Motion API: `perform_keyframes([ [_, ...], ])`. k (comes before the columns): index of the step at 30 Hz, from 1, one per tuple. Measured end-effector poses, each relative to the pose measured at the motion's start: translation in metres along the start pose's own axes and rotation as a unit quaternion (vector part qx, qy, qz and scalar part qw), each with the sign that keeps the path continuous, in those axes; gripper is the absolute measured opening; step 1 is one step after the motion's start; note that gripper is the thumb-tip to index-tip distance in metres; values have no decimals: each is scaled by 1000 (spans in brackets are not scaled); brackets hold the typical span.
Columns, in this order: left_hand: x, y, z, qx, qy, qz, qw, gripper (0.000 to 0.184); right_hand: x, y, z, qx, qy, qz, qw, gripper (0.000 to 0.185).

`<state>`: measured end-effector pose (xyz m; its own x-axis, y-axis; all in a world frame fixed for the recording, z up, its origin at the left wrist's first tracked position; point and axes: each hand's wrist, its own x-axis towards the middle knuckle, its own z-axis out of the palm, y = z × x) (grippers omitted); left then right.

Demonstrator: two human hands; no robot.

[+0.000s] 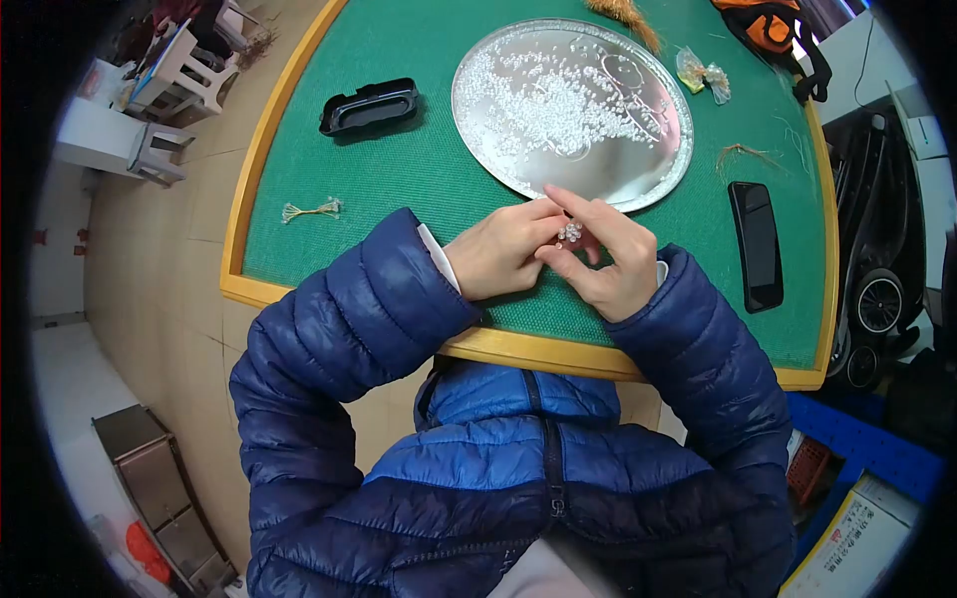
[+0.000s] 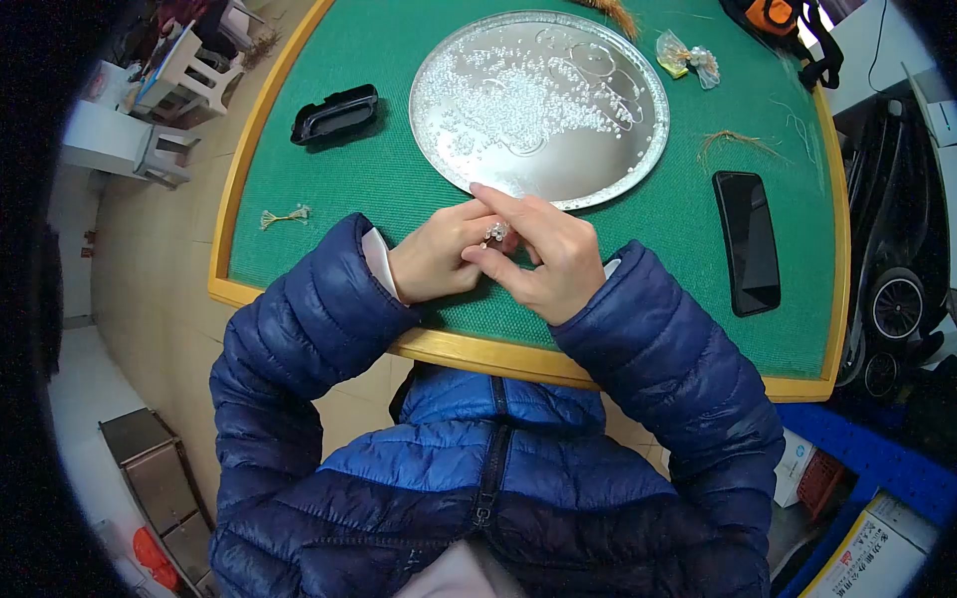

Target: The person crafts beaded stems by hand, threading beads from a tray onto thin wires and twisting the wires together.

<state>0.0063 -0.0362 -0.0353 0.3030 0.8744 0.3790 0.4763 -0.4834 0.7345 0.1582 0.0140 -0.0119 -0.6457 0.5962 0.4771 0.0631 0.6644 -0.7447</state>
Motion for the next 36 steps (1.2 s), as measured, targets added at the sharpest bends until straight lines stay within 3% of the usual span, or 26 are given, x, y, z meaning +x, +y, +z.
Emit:
perform_keyframes([
  [6,0,0,1,-20,-35,-38,998,22,0,6,3,15,23,-56,998,43],
  [11,0,-2,3,-12,-8,-11,1000,21,0,3,4,19,20,7,1000,36],
  [15,2,-4,3,-1,21,8,1000,21,-1,7,4,-12,35,-52,998,30],
  [20,1,-4,-2,46,-6,16,999,23,1,3,3,-7,38,-53,998,27],
  [36,3,-2,-2,58,29,42,997,23,2,-1,2,3,28,-56,998,29],
])
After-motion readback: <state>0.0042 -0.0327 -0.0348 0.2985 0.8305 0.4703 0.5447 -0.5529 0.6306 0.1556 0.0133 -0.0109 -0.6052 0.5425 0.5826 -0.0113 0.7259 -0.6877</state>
